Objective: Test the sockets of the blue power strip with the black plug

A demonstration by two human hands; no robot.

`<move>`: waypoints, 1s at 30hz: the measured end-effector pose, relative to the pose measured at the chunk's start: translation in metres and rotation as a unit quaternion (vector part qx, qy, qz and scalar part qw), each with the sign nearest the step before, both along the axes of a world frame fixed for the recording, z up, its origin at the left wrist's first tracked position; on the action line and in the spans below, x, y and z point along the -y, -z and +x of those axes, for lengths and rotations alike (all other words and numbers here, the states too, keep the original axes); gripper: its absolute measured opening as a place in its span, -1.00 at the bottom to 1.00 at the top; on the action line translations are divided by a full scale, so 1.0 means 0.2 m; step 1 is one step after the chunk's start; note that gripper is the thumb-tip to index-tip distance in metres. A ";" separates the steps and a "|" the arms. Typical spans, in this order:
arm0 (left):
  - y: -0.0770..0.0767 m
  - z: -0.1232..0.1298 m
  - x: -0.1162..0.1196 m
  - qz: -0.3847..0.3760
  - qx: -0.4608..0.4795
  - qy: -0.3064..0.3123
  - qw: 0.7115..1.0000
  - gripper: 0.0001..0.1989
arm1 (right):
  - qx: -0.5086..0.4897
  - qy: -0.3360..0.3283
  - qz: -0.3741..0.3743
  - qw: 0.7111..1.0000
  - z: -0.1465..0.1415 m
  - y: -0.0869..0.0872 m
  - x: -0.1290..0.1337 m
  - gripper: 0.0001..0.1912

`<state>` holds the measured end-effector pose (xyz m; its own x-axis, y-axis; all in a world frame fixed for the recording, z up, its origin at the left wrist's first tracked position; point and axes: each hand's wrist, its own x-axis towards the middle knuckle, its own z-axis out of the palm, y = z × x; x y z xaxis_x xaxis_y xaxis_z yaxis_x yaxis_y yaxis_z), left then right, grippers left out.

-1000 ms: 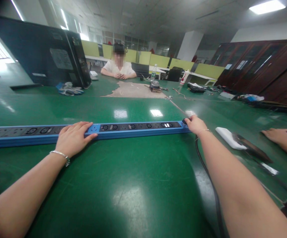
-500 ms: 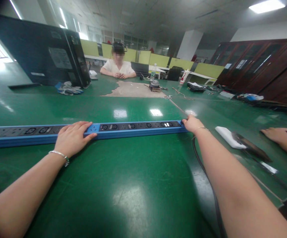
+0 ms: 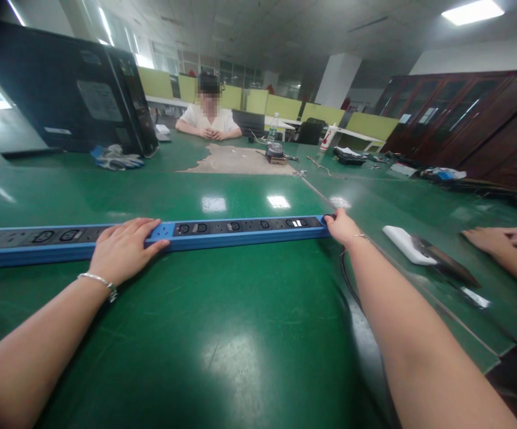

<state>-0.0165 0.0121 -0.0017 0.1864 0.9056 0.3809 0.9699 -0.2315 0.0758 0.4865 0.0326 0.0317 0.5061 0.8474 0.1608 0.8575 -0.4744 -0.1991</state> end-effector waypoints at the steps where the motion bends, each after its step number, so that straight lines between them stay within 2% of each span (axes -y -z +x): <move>1: 0.00 0.00 0.00 0.000 0.001 0.000 1.000 -0.42 | -0.001 0.003 0.004 1.000 0.00 0.01 0.00 -0.56; 4: -0.01 0.00 0.00 -0.002 0.000 -0.001 1.000 -0.41 | -0.004 0.012 0.012 1.000 -0.02 0.01 0.01 -0.56; 6: -0.01 0.00 0.00 -0.005 -0.001 0.000 1.000 -0.41 | -0.008 0.015 0.020 1.000 -0.03 -0.02 0.02 -0.57; 8: -0.01 0.00 0.00 -0.009 -0.001 0.002 1.000 -0.41 | -0.003 0.025 0.053 0.998 -0.02 -0.10 0.02 -0.59; 12: -0.02 0.00 0.00 -0.013 0.002 0.002 1.000 -0.40 | 0.016 0.037 0.134 0.990 0.02 -0.33 0.02 -0.60; 15: -0.02 0.00 0.00 -0.014 0.006 0.001 1.000 -0.40 | -0.014 -0.005 0.077 0.997 -0.01 -0.42 0.03 -0.60; 17: -0.02 0.00 0.00 -0.013 0.010 0.006 1.000 -0.40 | -0.010 -0.020 0.023 0.999 -0.07 -0.40 0.05 -0.63; 19: -0.02 0.00 0.00 -0.013 0.016 0.010 1.000 -0.40 | 0.011 -0.027 -0.010 1.000 -0.12 -0.33 0.05 -0.66; 24: -0.01 0.00 0.00 -0.010 0.020 0.006 1.000 -0.41 | 0.049 -0.035 -0.037 0.998 -0.18 -0.18 0.03 -0.63; 30: -0.01 0.00 0.00 -0.008 0.016 0.004 1.000 -0.43 | 0.043 -0.027 -0.047 0.998 -0.15 -0.12 0.00 -0.60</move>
